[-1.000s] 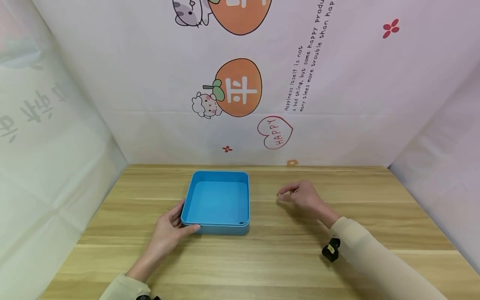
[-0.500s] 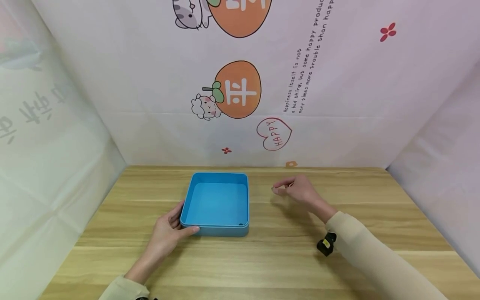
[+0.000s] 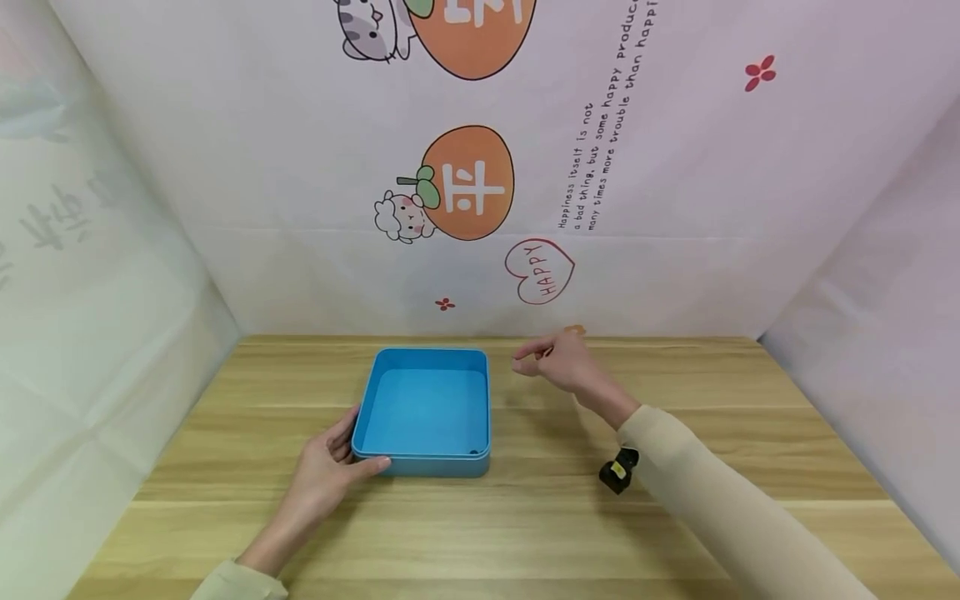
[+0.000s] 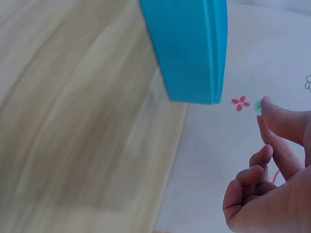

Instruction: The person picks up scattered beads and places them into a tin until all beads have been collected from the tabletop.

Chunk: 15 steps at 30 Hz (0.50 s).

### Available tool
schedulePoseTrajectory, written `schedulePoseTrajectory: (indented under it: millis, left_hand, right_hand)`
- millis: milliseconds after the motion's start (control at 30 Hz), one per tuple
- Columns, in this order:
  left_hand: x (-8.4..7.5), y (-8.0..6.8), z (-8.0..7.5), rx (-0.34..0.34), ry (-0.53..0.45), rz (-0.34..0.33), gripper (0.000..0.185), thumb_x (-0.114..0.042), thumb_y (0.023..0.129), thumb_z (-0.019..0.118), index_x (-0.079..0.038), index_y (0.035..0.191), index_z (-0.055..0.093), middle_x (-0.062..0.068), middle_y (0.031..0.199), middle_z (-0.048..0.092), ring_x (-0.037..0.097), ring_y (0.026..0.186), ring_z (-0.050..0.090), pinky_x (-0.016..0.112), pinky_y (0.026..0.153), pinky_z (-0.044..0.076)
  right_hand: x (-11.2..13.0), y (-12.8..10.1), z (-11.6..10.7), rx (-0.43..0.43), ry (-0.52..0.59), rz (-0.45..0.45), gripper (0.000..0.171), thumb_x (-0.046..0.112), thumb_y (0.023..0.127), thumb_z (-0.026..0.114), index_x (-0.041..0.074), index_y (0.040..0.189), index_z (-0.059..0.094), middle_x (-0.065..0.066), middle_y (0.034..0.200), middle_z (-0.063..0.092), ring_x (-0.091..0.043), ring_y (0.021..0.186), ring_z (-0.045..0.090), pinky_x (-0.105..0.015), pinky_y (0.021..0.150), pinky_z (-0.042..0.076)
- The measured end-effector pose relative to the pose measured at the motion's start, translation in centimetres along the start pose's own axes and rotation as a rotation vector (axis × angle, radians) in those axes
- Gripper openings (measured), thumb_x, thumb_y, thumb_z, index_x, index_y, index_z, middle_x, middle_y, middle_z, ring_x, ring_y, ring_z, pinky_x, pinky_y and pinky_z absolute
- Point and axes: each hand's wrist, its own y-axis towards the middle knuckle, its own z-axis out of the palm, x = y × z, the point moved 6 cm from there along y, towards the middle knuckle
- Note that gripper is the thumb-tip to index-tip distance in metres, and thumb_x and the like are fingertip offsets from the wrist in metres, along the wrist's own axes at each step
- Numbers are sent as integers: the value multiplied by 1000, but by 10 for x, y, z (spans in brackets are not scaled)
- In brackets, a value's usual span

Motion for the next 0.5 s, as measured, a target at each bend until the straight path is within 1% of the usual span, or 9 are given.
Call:
schedulePoseTrajectory:
  millis: [167, 300, 500]
  left_hand:
    - [0, 1, 0, 5, 11, -8, 102, -11, 85, 91, 1, 165, 28, 25, 168, 27, 41, 151, 33, 44, 115, 40]
    - [1, 1, 1, 7, 13, -10, 102, -11, 86, 91, 1, 165, 27, 25, 168, 27, 41, 151, 34, 44, 115, 40]
    - [2, 0, 0, 8, 17, -12, 102, -11, 86, 90, 1, 165, 27, 25, 168, 27, 42, 150, 34, 45, 115, 40]
  right_hand:
    - [15, 4, 7, 10, 28, 13, 19, 22, 95, 81, 9, 110, 83, -10, 108, 62, -28, 101, 50, -39, 79, 45]
    - [27, 9, 14, 21, 47, -2, 17, 22, 95, 81, 10, 107, 84, -9, 111, 65, -28, 103, 50, -39, 81, 45]
    - [40, 15, 24, 37, 64, -12, 13, 21, 94, 83, 12, 104, 86, -6, 100, 63, -26, 97, 50, -37, 75, 41]
